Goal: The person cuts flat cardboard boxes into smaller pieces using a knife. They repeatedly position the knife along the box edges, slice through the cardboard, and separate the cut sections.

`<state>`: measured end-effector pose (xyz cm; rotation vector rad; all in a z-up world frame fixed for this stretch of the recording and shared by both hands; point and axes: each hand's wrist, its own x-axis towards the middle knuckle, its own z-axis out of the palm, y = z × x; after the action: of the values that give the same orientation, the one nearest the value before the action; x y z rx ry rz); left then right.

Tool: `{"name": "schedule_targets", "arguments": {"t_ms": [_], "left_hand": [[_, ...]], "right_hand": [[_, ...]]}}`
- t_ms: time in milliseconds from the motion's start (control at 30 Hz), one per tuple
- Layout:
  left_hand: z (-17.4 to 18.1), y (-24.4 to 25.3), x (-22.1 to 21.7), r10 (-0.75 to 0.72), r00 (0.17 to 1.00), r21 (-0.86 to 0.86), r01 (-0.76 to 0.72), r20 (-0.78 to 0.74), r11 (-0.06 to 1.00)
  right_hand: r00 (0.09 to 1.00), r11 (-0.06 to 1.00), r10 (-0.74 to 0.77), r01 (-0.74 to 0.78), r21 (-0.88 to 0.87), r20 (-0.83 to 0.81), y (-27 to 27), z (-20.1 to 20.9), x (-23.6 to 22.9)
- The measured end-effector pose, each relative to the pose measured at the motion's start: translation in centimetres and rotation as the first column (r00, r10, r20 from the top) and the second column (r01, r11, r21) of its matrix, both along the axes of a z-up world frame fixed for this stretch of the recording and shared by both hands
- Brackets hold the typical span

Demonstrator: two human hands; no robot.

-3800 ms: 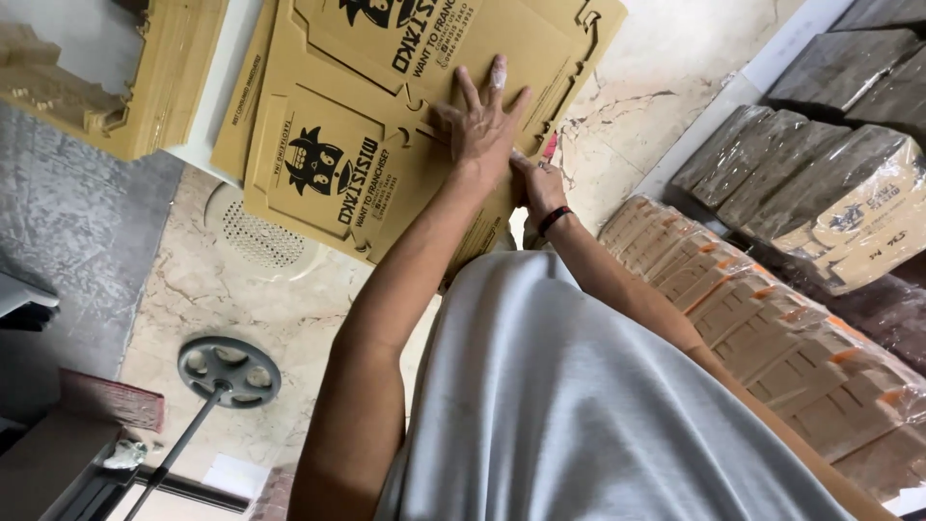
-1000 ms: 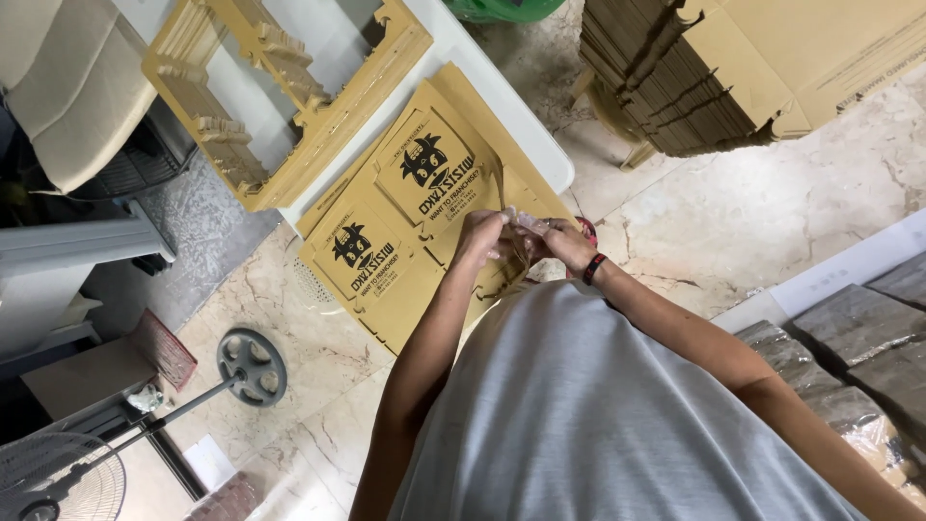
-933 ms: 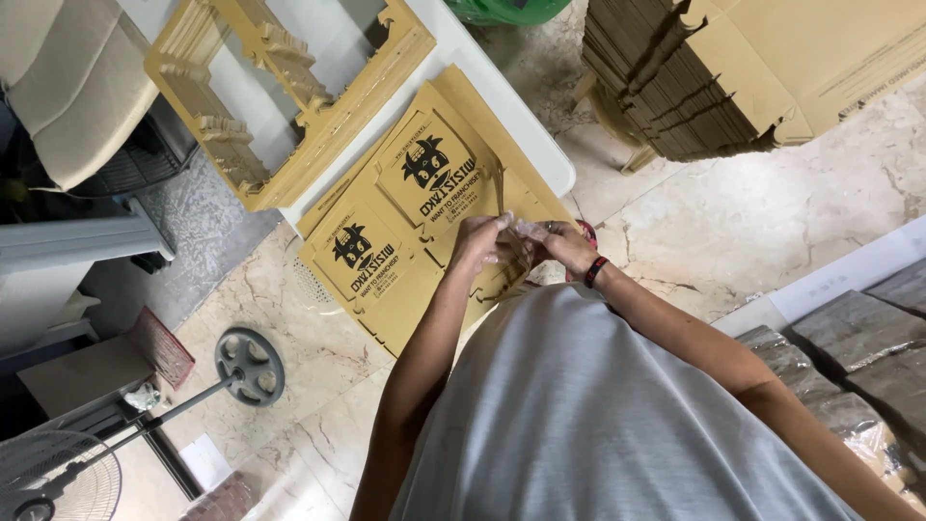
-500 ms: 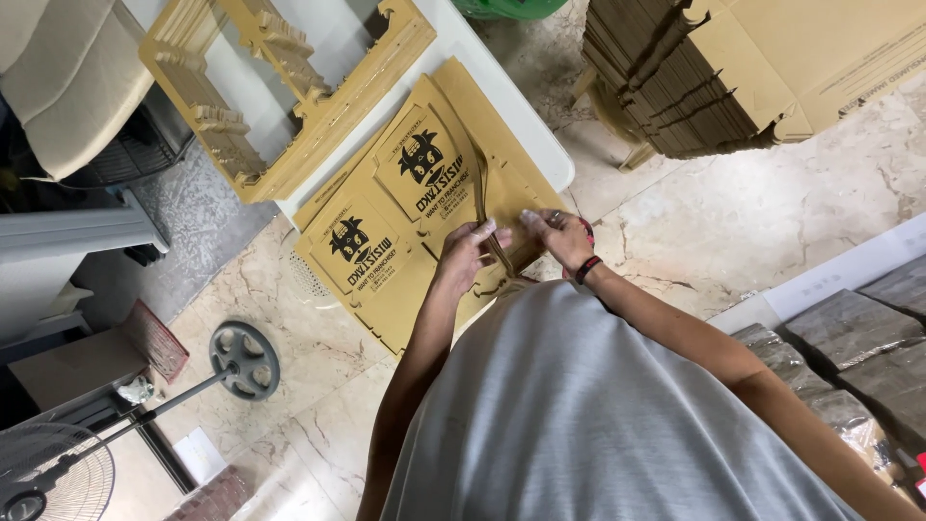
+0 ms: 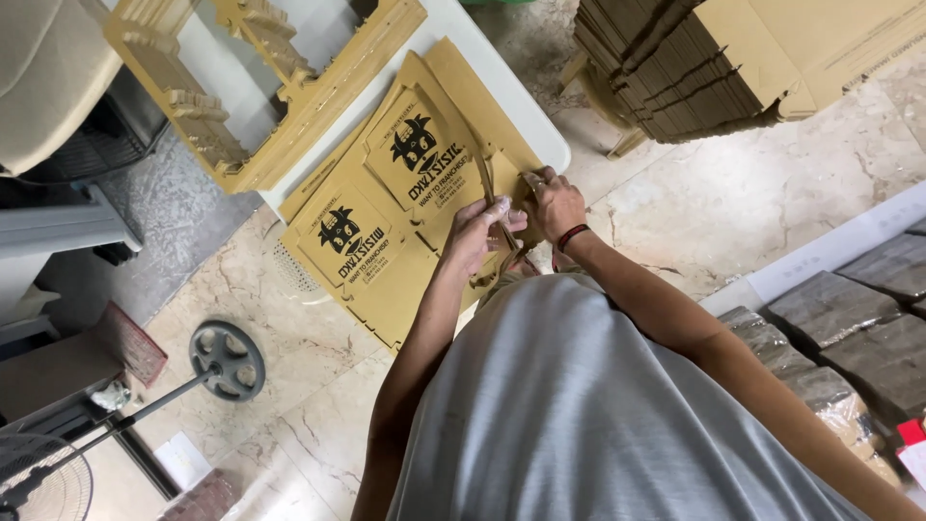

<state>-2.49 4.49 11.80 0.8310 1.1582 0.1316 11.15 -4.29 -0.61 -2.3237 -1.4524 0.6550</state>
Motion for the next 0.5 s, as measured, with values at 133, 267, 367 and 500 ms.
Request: {"name": "schedule_targets", "arguments": {"t_ms": [133, 267, 367, 500], "left_hand": [[0.5, 0.0, -1.3, -0.003, 0.998, -0.010, 0.003, 0.056, 1.000], [1.3, 0.4, -2.5, -0.020, 0.996, -0.022, 0.022, 0.087, 1.000], [0.9, 0.8, -3.6, -0.057, 0.998, 0.008, 0.056, 0.034, 0.998], [0.0, 0.9, -4.1, -0.099, 0.995, 0.081, 0.101, -0.027, 0.992]], "right_hand": [[0.993, 0.997, -0.016, 0.008, 0.073, 0.119, -1.3, -1.1, -1.6], [0.915, 0.882, -0.372, 0.400, 0.248, -0.153, -3.8, -0.2, -2.5], [0.405, 0.589, -0.715, 0.788, -0.180, -0.570, -6.0, 1.2, -4.3], [-0.497, 0.407, -0.587, 0.501, -0.764, -0.639, -6.8, 2.6, -7.2]]}}
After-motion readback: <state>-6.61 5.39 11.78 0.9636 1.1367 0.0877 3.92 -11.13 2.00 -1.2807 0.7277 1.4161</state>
